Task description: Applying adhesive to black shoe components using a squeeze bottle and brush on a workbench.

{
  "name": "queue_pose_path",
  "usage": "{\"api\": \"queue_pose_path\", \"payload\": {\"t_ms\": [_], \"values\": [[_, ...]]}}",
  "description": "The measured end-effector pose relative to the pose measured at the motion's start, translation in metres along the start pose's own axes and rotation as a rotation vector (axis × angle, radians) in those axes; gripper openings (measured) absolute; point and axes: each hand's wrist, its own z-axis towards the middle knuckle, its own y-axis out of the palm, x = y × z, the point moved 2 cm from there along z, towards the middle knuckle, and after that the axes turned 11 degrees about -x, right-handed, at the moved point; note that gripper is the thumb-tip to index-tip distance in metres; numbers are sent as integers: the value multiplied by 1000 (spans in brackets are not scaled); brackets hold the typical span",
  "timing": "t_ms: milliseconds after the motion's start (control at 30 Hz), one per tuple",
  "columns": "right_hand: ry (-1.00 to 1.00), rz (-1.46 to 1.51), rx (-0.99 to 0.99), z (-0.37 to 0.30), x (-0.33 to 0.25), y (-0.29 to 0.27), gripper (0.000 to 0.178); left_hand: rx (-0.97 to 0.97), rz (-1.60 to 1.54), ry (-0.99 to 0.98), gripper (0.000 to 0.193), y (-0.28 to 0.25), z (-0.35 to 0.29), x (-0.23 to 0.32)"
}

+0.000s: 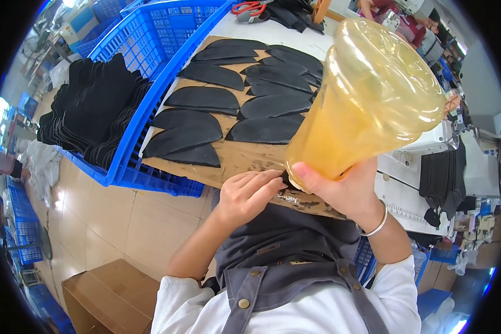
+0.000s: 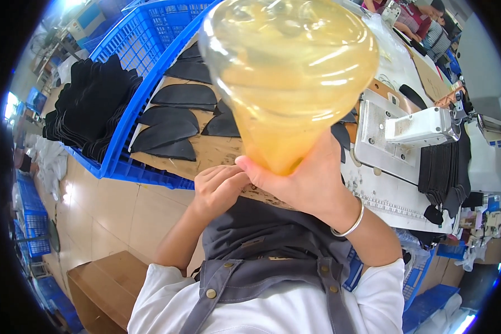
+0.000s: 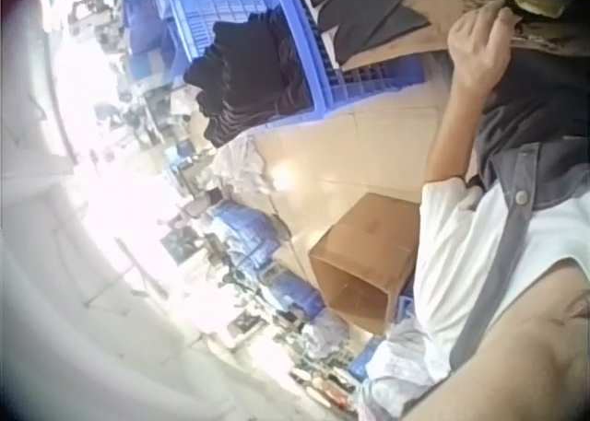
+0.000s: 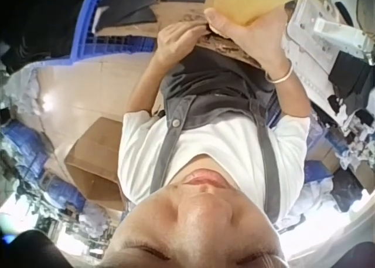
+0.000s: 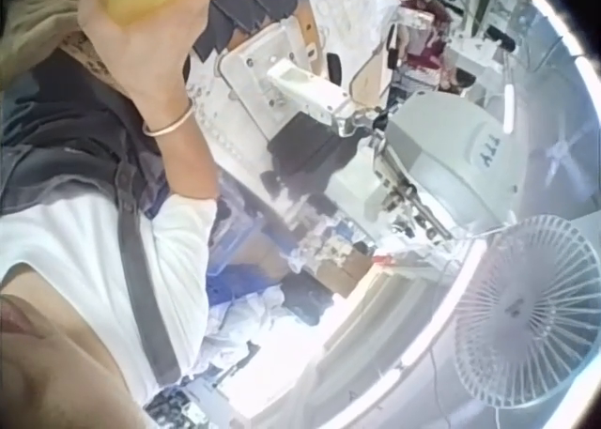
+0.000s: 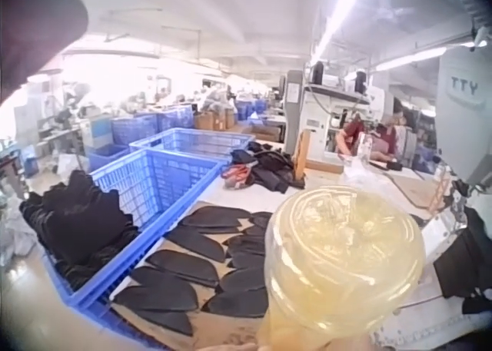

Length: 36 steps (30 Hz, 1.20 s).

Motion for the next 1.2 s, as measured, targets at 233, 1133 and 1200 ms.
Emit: {"api": "queue_pose_path", "payload": {"t_ms": [233,1133,1200], "values": [[-42,-218,-27,-32,12,-38,40,8,-13,-37,18,2,0,2],[169,-286,399,-94,24,-99,43,-94,-239,-326,29,-6,2,3],[197,-348,474,-116,49,-118,50,-47,-357,-352,33,-6,10,-1]]}}
